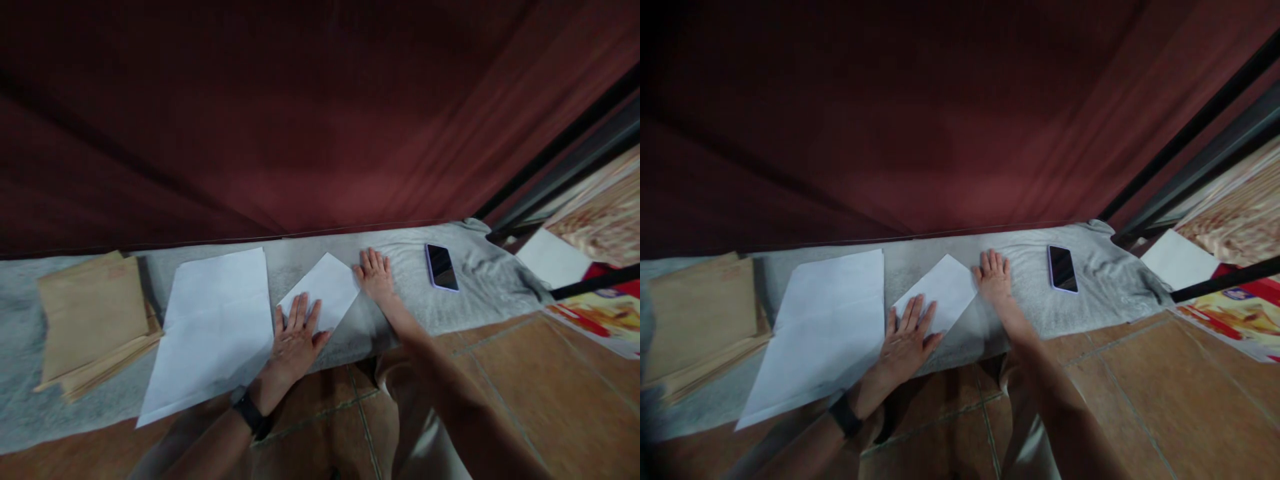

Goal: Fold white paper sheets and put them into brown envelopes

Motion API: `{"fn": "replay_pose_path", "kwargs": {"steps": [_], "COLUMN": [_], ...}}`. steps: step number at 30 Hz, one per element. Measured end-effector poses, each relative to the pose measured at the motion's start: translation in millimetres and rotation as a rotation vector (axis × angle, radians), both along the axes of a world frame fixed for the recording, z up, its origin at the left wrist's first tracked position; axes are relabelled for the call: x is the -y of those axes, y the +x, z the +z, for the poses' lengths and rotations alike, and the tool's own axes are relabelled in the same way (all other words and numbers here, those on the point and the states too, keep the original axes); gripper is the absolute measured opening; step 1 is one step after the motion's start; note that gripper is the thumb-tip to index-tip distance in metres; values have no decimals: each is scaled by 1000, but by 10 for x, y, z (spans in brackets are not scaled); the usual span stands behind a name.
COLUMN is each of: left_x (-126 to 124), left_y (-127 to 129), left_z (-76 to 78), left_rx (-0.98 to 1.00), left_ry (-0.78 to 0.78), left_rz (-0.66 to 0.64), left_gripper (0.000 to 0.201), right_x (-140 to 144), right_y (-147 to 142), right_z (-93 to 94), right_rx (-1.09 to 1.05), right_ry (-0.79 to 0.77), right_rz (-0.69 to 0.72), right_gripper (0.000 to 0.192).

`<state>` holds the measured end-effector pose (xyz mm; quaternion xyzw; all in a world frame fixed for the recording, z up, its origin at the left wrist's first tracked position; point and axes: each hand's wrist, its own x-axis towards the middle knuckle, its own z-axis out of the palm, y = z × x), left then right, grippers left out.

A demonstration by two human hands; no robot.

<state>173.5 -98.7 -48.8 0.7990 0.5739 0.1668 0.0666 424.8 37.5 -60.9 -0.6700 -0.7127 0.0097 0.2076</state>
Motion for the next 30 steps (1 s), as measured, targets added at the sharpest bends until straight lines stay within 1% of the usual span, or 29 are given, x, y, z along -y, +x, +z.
{"fn": "replay_pose_path", "kwargs": {"steps": [2, 3, 5, 6, 8, 10, 11, 12, 14, 17, 21, 23, 24, 26, 28, 29, 30], "left_x": [-6, -29, -121, -189, -345, -495, -555, -603, -662, -701, -778, -837, -867, -921, -952, -955, -949], "left_y": [2, 5, 6, 0, -26, -65, -84, -100, -120, -133, -180, -224, -249, -296, -330, -341, -347], "left_z": [21, 36, 71, 93, 141, 196, 223, 249, 292, 322, 310, 311, 318, 341, 367, 378, 386], "left_rx": [37, 69, 153, 201, 288, 333, 340, 342, 338, 370, 548, 612, 594, 481, 392, 407, 465], "left_ry": [-1, -10, -35, -45, -59, -104, -126, -139, -146, -161, -163, -208, -256, -370, -456, -472, -472], "left_rz": [-10, -8, 25, 58, 146, 225, 252, 274, 293, 298, 347, 390, 403, 407, 383, 382, 393], "left_gripper": [65, 64, 59, 57, 56, 56, 55, 53, 49, 43, 28, 20, 16, 6, 10, 13, 15], "right_x": [10, 37, 151, 237, 440, 628, 693, 732, 726, 577, 360, 296, 273, 239, 212, 199, 189], "right_y": [-6, -55, -241, -365, -623, -818, -874, -898, -861, -678, -398, -284, -236, -156, -97, -74, -56], "right_z": [48, 72, 102, 104, 85, 51, 38, 29, 30, 62, 89, 87, 86, 88, 103, 118, 136], "right_rx": [-28, -42, -63, -71, -69, -48, -38, -31, -9, 36, 77, 100, 115, 143, 148, 138, 119], "right_ry": [23, 30, 27, 18, -5, -13, -15, -16, -30, -78, -126, -135, -137, -138, -132, -126, -115], "right_rz": [-6, 11, 96, 175, 378, 554, 607, 629, 613, 519, 390, 332, 303, 243, 194, 180, 177], "right_gripper": [59, 58, 57, 56, 54, 53, 54, 54, 54, 55, 55, 55, 55, 56, 57, 57, 57]}}
